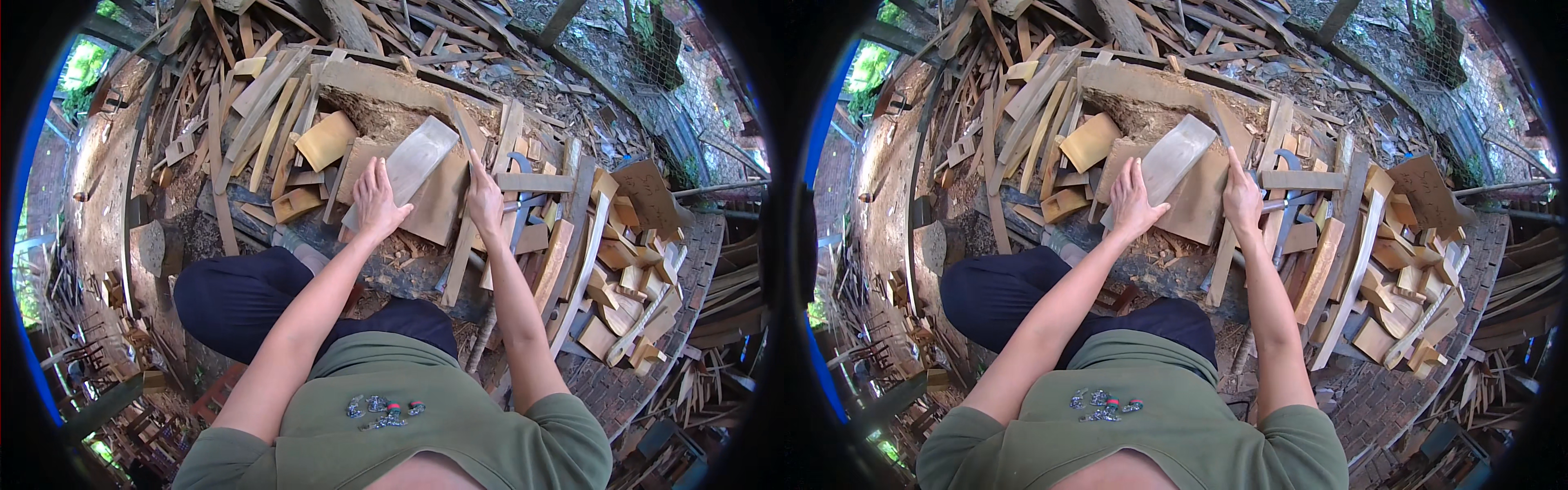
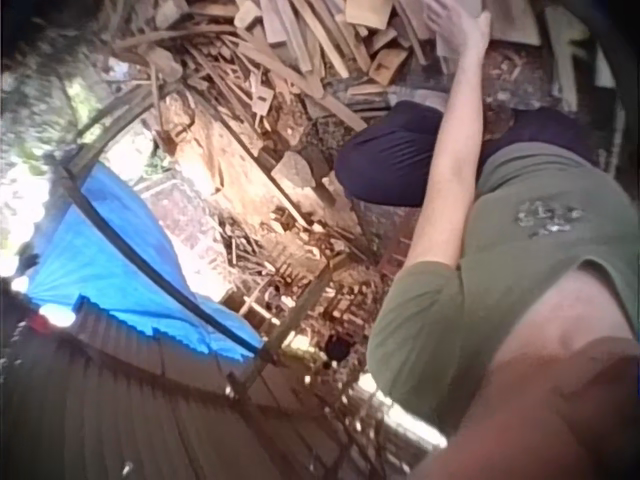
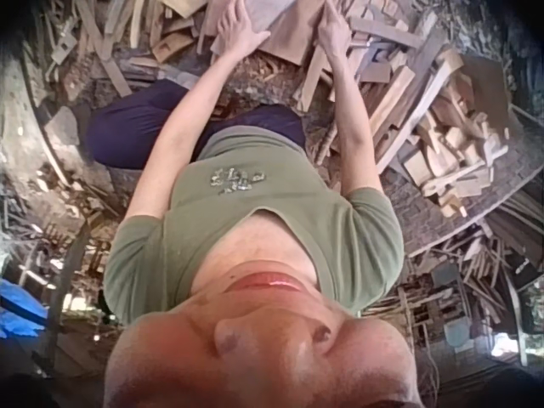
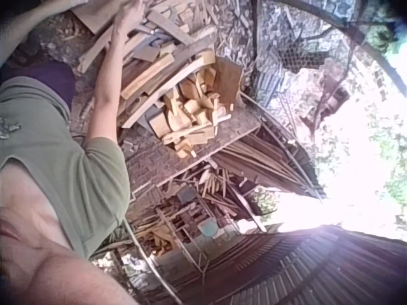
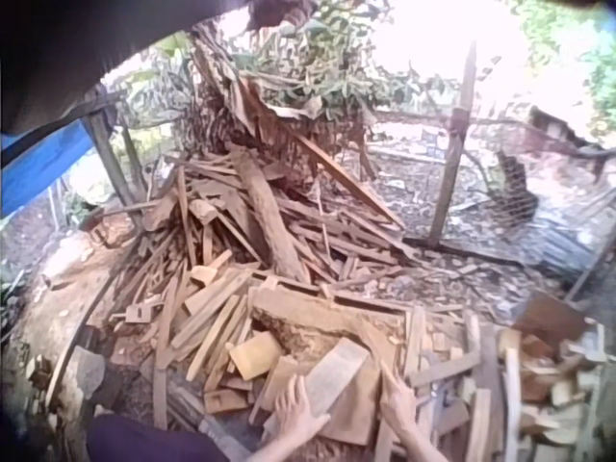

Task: Shaping and scraping a piece of wood with a metal scraper and sandpaper.

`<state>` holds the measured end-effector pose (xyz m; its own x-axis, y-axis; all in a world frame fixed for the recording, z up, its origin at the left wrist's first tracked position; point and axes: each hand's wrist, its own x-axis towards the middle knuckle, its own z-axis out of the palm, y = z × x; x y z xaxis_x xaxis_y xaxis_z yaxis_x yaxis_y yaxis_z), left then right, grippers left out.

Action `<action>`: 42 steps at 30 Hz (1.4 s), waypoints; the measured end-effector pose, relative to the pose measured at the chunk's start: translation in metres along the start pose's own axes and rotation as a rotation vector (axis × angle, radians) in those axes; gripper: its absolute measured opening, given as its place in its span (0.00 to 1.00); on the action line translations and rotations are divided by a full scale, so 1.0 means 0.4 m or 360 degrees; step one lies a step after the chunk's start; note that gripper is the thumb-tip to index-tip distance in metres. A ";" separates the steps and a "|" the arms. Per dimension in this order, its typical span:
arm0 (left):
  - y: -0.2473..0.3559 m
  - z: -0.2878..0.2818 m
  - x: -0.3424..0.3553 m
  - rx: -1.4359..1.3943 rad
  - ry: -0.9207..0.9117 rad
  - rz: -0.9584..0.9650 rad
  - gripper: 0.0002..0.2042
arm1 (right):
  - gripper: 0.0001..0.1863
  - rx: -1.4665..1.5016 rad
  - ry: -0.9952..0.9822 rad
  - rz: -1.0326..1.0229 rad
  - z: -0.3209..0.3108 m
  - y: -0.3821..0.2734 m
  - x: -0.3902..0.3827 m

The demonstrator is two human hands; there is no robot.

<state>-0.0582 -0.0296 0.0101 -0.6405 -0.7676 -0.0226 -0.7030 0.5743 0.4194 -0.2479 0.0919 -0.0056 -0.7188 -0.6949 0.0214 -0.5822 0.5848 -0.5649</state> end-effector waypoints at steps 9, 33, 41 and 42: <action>0.011 -0.080 -0.057 -0.0064 -0.0320 -0.0405 0.48 | 0.25 0.0096 -0.0004 -0.0139 -0.014 -0.093 -0.048; -0.001 -0.060 -0.068 -0.0900 0.0117 -0.0176 0.33 | 0.28 -0.0283 0.0142 -0.0578 0.006 -0.193 0.094; 0.007 -0.098 -0.067 -0.1141 0.0013 -0.0269 0.32 | 0.32 -0.0218 -0.0277 -0.0790 0.013 -0.236 -0.078; 0.012 -0.109 -0.072 -0.1085 -0.0041 -0.0332 0.32 | 0.31 -0.0206 -0.0312 -0.0649 0.008 -0.243 -0.035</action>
<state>-0.0296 -0.0170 0.0524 -0.5268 -0.8303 -0.1819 -0.4673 0.1041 0.8779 -0.1799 0.0434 0.0464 -0.3434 -0.9374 0.0570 -0.8537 0.2863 -0.4350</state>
